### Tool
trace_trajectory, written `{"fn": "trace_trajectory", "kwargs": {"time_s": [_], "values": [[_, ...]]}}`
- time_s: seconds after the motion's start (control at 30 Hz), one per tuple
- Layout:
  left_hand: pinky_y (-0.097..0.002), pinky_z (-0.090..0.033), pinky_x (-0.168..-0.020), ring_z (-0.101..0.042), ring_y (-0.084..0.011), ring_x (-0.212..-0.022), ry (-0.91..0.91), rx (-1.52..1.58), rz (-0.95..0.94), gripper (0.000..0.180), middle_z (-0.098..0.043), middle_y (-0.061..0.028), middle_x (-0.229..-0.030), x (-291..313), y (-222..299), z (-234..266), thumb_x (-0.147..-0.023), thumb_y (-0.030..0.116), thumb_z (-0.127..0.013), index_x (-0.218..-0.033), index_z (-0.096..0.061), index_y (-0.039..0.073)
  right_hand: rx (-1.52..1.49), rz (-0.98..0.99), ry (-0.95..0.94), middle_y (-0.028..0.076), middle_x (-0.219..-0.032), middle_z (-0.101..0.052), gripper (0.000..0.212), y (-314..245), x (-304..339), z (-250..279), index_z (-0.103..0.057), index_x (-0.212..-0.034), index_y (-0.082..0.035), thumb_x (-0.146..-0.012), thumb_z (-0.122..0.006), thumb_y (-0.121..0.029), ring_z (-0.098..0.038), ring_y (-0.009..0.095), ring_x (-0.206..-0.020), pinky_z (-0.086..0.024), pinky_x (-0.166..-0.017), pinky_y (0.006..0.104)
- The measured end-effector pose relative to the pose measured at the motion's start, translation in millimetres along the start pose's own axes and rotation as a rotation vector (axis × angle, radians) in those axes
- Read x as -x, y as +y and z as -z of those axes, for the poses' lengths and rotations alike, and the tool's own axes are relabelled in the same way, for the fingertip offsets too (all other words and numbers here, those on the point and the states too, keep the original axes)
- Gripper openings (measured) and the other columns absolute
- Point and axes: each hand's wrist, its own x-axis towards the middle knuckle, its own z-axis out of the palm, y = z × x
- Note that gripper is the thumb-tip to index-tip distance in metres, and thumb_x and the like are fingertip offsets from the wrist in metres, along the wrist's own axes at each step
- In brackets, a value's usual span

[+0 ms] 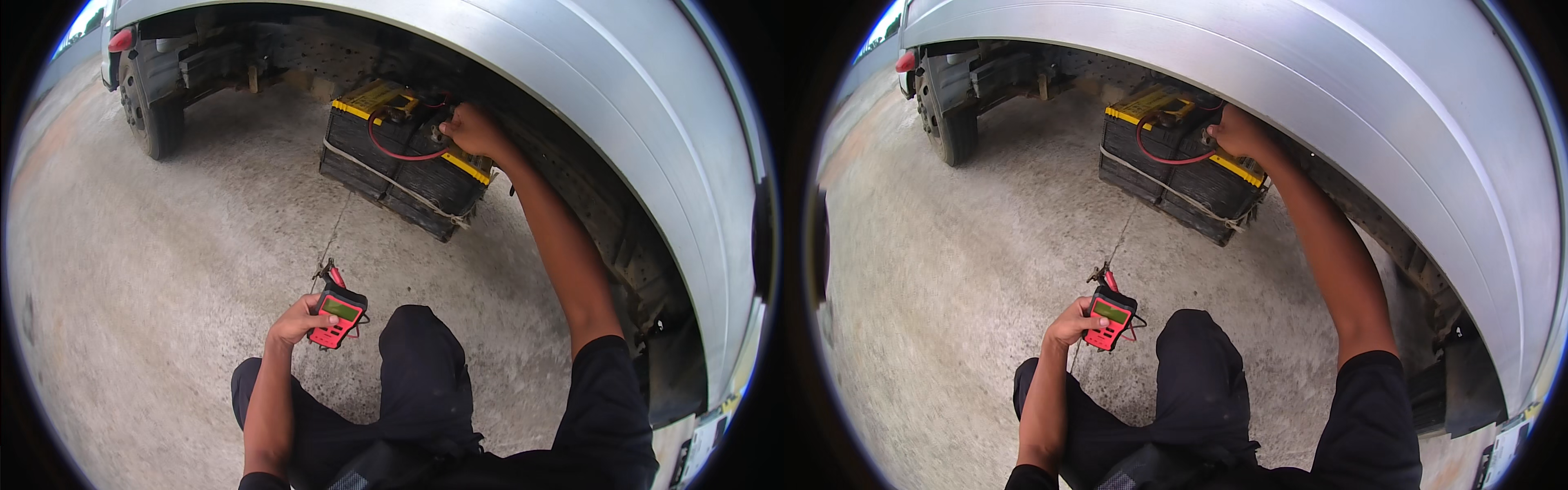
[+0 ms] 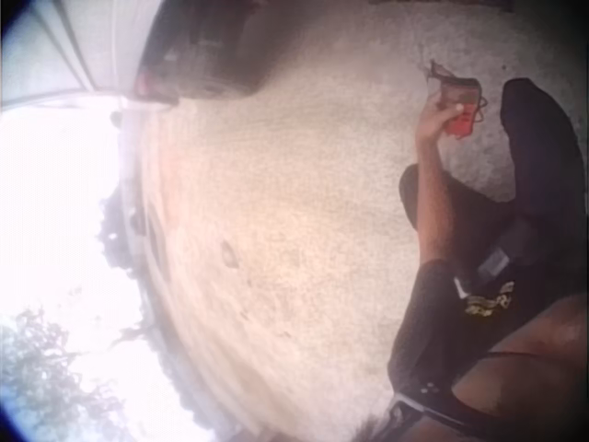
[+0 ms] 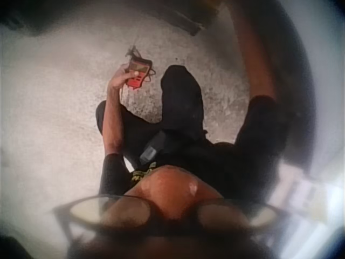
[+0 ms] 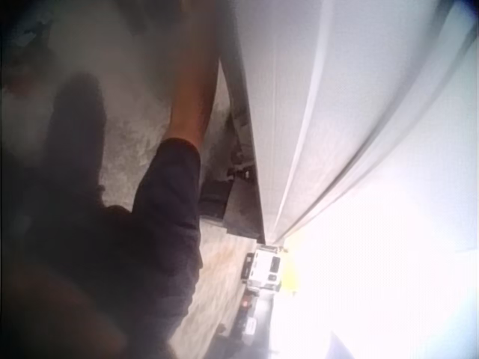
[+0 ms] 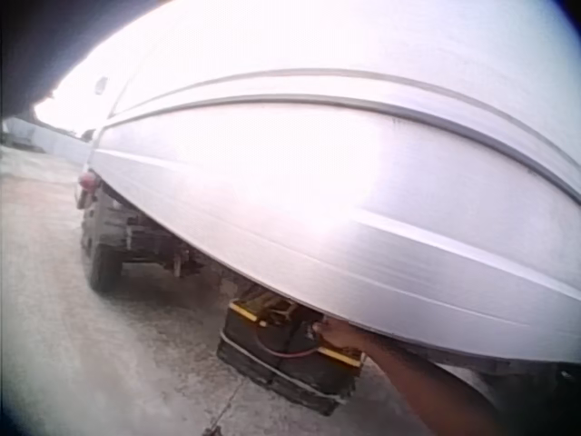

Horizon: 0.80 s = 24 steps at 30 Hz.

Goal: The person kneels beside a vehicle and uses a handheld battery tester to measure the voltage of a battery mounted under the chassis. They attach the tester leads to the battery terminals, read the display, and adjust the connections as needed.

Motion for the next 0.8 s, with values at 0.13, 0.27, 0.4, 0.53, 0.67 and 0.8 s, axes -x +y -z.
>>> {"fn": "trace_trajectory", "kwargs": {"time_s": [0.13, 0.27, 0.4, 0.53, 0.67, 0.8], "values": [[-0.0288, -0.058, -0.092, -0.075, -0.0115, -0.098, -0.011, -0.015, -0.004, 0.038, -0.080, -0.0045, -0.113, 0, 1, -2, -0.091, 0.010, -0.085, -0.126, -0.074, 0.002, 0.053, 0.003, 0.054, 0.020, -0.089, -0.074, 0.031, -2, -4, -1, -0.071, -0.096, 0.001, -0.097, -0.079, -0.029, -0.074, 0.028, -0.085, -0.055, -0.074, 0.0450], [-0.0296, -0.058, -0.093, -0.075, -0.0121, -0.098, -0.023, -0.022, -0.002, 0.037, -0.080, -0.0051, -0.113, -5, 0, -5, -0.091, 0.010, -0.085, -0.126, -0.074, 0.002, 0.072, 0.090, 0.127, 0.021, -0.088, -0.074, 0.027, 5, -6, -2, -0.071, -0.094, 0.002, -0.097, -0.077, -0.024, -0.073, 0.029, -0.084, -0.054, -0.075, 0.0460], [-0.0298, -0.058, -0.095, -0.075, -0.0124, -0.099, -0.030, -0.013, -0.002, 0.037, -0.080, -0.0057, -0.113, -1, 4, -7, -0.091, 0.009, -0.084, -0.126, -0.074, 0.001, 0.142, 0.067, -0.023, 0.021, -0.093, -0.073, 0.020, -11, -7, 9, -0.071, -0.097, 0.000, -0.097, -0.075, -0.019, -0.072, 0.028, -0.087, -0.055, -0.078, 0.0442], [-0.0300, -0.058, -0.096, -0.074, -0.0125, -0.100, -0.040, -0.024, 0.009, 0.038, -0.080, -0.0057, -0.114, -2, 8, -10, -0.091, 0.009, -0.084, -0.127, -0.074, 0.002, 0.148, 0.268, -0.004, 0.017, -0.093, -0.072, 0.015, 12, -12, 6, -0.071, -0.099, -0.001, -0.097, -0.074, -0.015, -0.069, 0.024, -0.089, -0.056, -0.081, 0.0401], [-0.0303, -0.057, -0.097, -0.074, -0.0126, -0.100, -0.037, -0.040, 0.009, 0.039, -0.080, -0.0055, -0.114, 3, 8, -9, -0.091, 0.009, -0.084, -0.127, -0.074, 0.002, -0.218, 0.367, -0.050, 0.013, -0.091, -0.071, 0.018, 34, -12, 7, -0.070, -0.099, 0.000, -0.099, -0.076, -0.018, -0.068, 0.018, -0.090, -0.056, -0.080, 0.0369], [-0.0305, -0.057, -0.097, -0.074, -0.0121, -0.100, -0.066, -0.039, -0.015, 0.039, -0.080, -0.0051, -0.114, -5, 15, -19, -0.090, 0.009, -0.085, -0.127, -0.074, 0.002, -0.132, 0.256, 0.058, 0.011, -0.087, -0.073, 0.022, 48, -20, 2, -0.071, -0.097, -0.002, -0.099, -0.078, -0.023, -0.069, 0.017, -0.084, -0.056, -0.076, 0.0371]]}}
